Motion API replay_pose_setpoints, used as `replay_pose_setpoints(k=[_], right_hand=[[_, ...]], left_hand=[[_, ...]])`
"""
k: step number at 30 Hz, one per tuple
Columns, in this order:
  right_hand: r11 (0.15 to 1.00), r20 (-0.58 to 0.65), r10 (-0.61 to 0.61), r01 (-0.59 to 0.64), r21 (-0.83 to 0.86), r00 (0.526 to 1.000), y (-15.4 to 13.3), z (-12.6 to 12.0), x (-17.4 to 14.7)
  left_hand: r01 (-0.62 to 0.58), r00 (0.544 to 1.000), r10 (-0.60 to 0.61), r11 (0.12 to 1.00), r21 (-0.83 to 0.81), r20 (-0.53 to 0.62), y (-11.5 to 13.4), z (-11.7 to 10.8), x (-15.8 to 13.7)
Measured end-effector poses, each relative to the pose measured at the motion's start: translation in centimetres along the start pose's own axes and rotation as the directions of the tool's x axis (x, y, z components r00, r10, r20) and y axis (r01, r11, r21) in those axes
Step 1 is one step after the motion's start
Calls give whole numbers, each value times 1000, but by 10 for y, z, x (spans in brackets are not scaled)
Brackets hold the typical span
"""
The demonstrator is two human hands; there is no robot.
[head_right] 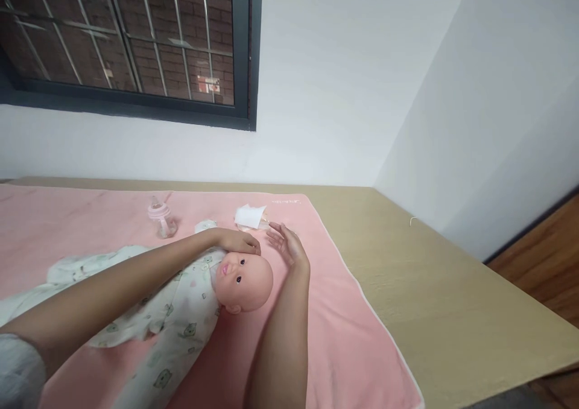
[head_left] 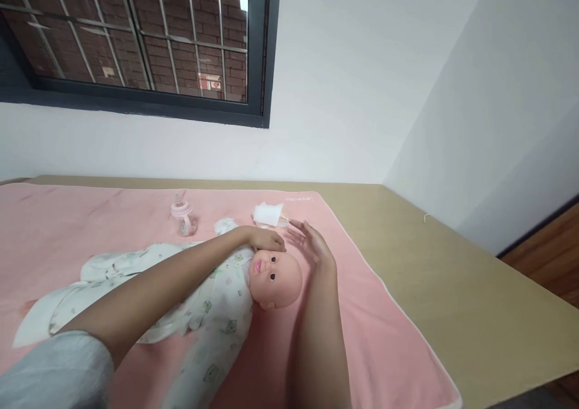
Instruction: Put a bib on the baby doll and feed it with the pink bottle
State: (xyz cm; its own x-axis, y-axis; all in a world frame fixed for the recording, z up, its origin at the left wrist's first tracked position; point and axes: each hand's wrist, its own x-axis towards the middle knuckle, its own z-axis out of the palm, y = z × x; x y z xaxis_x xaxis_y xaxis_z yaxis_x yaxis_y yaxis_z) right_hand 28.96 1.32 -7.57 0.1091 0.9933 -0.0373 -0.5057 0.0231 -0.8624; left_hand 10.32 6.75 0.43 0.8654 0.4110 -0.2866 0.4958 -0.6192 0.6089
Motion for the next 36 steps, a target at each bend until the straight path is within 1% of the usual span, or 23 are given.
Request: replay_pose_setpoints(k=[3,6,8,10,13,15,17,20,23,26,28,30,32,33,36], right_hand=[[999,0,34,-34,2,999,3,1,3],[998,14,61,-61,3,998,3,4,4],[997,16,81,-81,-5,997,3,7,5],[995,20,102,-102,-17,995,5,10,6],[994,36,112,-111,-20,993,10,16,7],[995,43,103,-103,-10,994,14,20,8],[995,44,103,-102,-10,994,17,24,8],[993,28,117,-116,-26,993,18,28,6],[991,-24,134,-134,-27,991,18,33,2],[982,-86,184,-187,-38,979,17,36,-2],[980,-82,186,-191,-53,979,17,37,-4],[985,-55,159,-163,-64,986,17,36,-3],[988,-48,140,-143,-59,989,19,34,1],[989,-51,138,-140,-53,989,19,32,3],[989,-70,141,-144,-43,988,22,29,11]], left_hand=[[26,998,-25,1000,14,-57,2,-7,-16],[38,980,-38,999,-5,-195,5,-17,-43],[52,951,-60,998,-34,-303,6,-23,-64],[63,908,-94,994,-89,-409,4,-26,-86],[52,805,-199,962,-269,-558,-3,-28,-116],[42,741,-274,930,-365,-613,-11,-28,-133],[43,697,-320,912,-408,-641,-19,-28,-149],[32,650,-358,894,-446,-671,-31,-28,-167],[10,602,-385,879,-476,-699,-42,-28,-181],[28,540,-449,855,-518,-712,-52,-28,-190],[43,504,-482,842,-537,-716,-58,-30,-195],[36,473,-501,833,-552,-725,-63,-31,-199],[26,452,-515,823,-567,-728,-67,-33,-204],[30,448,-523,819,-573,-725,-68,-33,-206],[76,438,-554,808,-585,-708,-67,-34,-212]])
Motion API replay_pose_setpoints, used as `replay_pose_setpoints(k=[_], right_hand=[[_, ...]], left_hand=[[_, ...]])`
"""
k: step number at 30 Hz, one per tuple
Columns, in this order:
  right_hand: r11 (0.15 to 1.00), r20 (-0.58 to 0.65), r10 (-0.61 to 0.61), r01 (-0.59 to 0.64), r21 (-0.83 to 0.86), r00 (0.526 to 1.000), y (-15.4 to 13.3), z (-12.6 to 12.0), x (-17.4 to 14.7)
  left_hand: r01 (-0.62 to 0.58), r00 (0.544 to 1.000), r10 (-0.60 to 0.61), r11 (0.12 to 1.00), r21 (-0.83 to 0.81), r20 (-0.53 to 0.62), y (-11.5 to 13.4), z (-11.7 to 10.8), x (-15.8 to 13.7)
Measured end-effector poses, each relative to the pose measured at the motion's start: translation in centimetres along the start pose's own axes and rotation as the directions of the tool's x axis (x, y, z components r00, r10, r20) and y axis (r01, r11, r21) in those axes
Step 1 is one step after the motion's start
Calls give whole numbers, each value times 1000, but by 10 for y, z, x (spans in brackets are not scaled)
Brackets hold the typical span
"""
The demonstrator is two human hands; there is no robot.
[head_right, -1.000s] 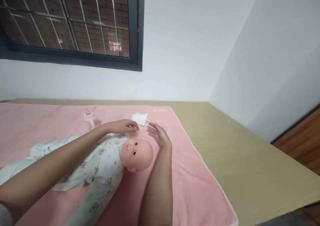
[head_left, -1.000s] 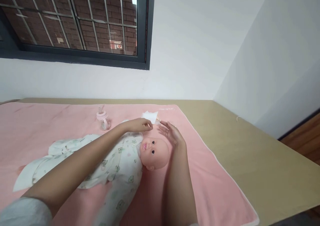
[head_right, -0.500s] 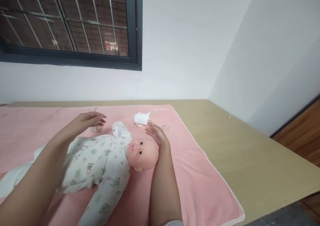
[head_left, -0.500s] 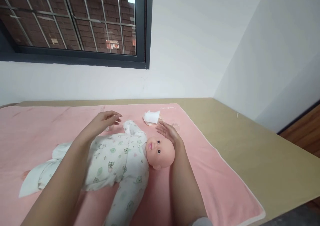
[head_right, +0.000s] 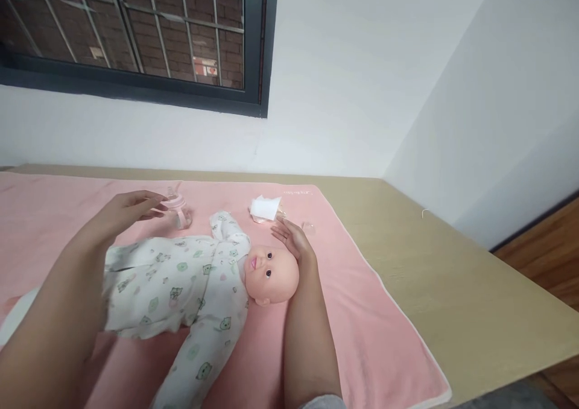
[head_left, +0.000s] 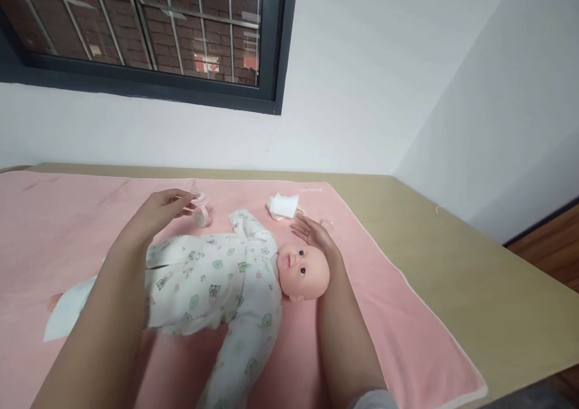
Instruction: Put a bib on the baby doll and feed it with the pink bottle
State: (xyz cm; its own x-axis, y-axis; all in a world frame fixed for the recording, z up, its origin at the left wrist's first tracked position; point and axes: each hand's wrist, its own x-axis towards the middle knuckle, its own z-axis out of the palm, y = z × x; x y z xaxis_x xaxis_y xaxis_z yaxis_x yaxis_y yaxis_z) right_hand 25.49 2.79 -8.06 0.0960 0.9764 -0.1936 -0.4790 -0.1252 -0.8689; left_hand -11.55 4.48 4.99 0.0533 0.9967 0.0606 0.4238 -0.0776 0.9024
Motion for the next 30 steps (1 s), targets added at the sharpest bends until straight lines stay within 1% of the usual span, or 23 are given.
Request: replay_pose_setpoints(k=[4,8,11,15,21,26,28,30], right_hand=[[1000,-13,13,-13,4,1000,2,-2,6],[1000,-3,29,-29,-6,1000,3,-3,8],[999,2,36,-36,-7,999,3,-3,8],[1000,2,27,-27,-4,1000,3,-2,8],[999,11,32,-32,-35,999,5,-2,10],[998,87,-15,20,-67,996,-1,3,2],[995,123,-43,53,-83,991,-10,6,-6],[987,124,-98,112,-116,987,-21,7,-13]], left_hand=[[37,999,-35,998,58,-40,2,-4,-1],[80,996,-72,985,151,-57,-5,-6,4],[68,997,-62,977,201,-38,-12,-7,8],[54,998,-51,974,220,-20,-18,-8,10],[75,997,-72,964,255,-21,-13,-8,7],[75,997,-70,957,280,-29,-2,-4,0],[48,999,-43,956,288,-25,1,-3,-2],[27,999,-20,954,297,-28,4,-2,-4]])
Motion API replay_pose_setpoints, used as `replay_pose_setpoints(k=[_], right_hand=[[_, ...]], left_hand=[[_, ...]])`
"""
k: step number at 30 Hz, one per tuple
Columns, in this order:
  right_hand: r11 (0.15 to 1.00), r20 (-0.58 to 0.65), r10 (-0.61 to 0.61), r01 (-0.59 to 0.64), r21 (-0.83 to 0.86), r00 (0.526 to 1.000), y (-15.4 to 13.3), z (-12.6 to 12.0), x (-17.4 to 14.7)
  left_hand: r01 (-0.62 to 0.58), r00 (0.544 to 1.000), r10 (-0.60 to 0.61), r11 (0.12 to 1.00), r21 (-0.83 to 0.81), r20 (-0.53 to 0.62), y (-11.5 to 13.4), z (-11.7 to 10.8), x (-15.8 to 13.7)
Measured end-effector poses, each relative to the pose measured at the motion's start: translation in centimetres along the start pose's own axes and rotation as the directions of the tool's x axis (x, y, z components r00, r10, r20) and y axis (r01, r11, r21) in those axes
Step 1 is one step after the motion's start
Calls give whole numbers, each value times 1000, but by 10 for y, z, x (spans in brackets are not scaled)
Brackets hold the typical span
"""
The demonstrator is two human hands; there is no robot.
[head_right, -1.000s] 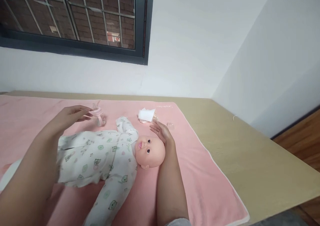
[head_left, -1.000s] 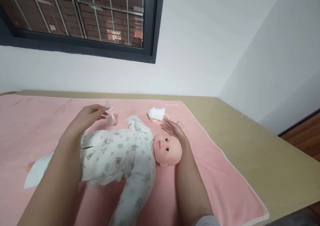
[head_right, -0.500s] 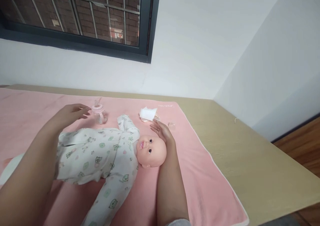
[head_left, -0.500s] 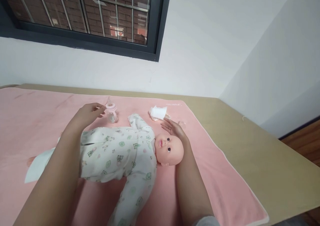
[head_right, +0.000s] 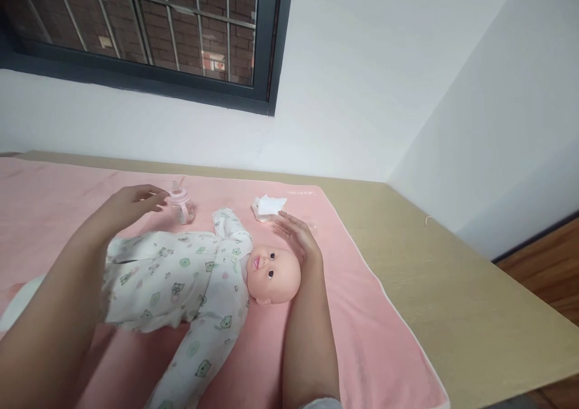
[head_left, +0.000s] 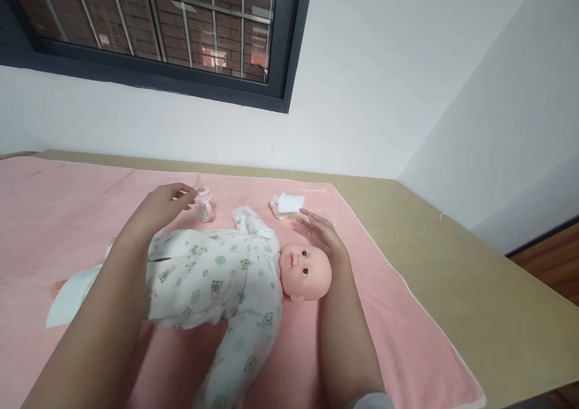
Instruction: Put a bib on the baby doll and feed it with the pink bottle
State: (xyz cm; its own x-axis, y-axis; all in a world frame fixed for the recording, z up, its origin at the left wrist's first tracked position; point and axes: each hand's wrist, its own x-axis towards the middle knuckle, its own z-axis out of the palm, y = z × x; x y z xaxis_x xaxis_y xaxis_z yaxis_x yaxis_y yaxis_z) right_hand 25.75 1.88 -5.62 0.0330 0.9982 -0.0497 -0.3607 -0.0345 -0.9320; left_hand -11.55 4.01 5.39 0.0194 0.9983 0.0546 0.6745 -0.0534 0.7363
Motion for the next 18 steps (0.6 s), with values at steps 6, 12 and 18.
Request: replay_pose_setpoints(k=[6,12,18], right_hand=[[957,-144,-246,217,-191,958,-38,-1,-9],[843,-155,-362,251,-476,919,-70,26,-22],[789,103,-354,356,-501,929,-87,77,-43]], left_hand=[[-91,993,90,996,-7,-82,12,3,-11],[-327,945,325,928,-179,-39,26,19,-23],[-482,872,489,863,-155,7,34,28,-28]])
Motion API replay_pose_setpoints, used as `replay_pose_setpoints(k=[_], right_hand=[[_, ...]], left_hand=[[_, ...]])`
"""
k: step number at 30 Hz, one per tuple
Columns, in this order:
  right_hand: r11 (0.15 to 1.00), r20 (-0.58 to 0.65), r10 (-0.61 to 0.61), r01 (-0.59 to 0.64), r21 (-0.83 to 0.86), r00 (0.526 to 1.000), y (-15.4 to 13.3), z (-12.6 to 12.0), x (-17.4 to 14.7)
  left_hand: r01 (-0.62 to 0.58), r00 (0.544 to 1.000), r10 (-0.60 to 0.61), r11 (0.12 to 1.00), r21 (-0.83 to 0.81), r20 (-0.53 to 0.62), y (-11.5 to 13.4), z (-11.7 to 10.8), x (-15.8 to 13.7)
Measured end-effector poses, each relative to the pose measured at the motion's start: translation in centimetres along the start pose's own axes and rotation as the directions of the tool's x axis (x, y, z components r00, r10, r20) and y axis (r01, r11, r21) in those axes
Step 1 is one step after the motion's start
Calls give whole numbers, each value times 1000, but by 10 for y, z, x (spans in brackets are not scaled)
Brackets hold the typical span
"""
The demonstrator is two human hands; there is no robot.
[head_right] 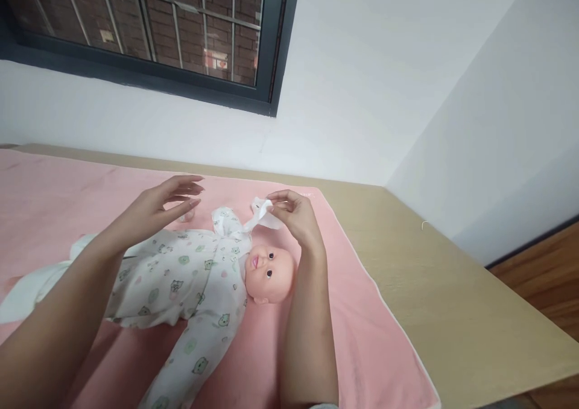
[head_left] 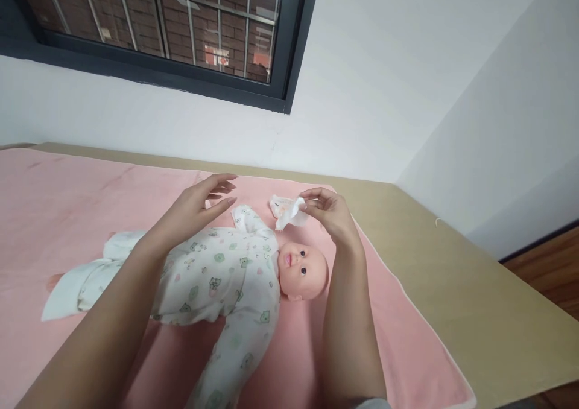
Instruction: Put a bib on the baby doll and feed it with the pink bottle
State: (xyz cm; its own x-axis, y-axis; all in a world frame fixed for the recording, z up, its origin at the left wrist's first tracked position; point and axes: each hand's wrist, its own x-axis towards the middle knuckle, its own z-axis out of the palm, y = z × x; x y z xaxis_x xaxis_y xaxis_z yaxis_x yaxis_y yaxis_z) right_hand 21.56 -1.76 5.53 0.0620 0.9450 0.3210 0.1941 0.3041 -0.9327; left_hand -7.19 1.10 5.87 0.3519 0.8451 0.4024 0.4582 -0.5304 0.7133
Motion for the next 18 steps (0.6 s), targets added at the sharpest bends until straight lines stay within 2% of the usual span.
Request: replay_pose_setpoints(k=[3,5,10,12,15,16,18], right_hand=[[997,197,-69,74,-15,978,-20,15,-10],[994,307,-90,104,-31,948,-32,23,-17],[987,496,-90,143,-69,863,-50,33,-30],[986,531,-100,156,-62,841,-53,33,-33],[985,528,-115,165,-49,841,-53,32,-33],[985,521,-118,167,-48,845,-53,31,-32],[986,507,-113,161,-51,854,-51,30,-31]], left_hand=[[-84,995,83,996,28,60,5,-1,-3],[-130,981,122,991,42,152,8,-3,-6],[-113,913,97,994,15,395,9,-6,-9],[-125,877,114,992,-8,467,8,-6,-8],[-145,812,161,987,-73,561,9,-6,-7],[-148,804,180,984,-103,567,10,-6,-7],[-151,821,218,974,-168,527,13,-8,-9]])
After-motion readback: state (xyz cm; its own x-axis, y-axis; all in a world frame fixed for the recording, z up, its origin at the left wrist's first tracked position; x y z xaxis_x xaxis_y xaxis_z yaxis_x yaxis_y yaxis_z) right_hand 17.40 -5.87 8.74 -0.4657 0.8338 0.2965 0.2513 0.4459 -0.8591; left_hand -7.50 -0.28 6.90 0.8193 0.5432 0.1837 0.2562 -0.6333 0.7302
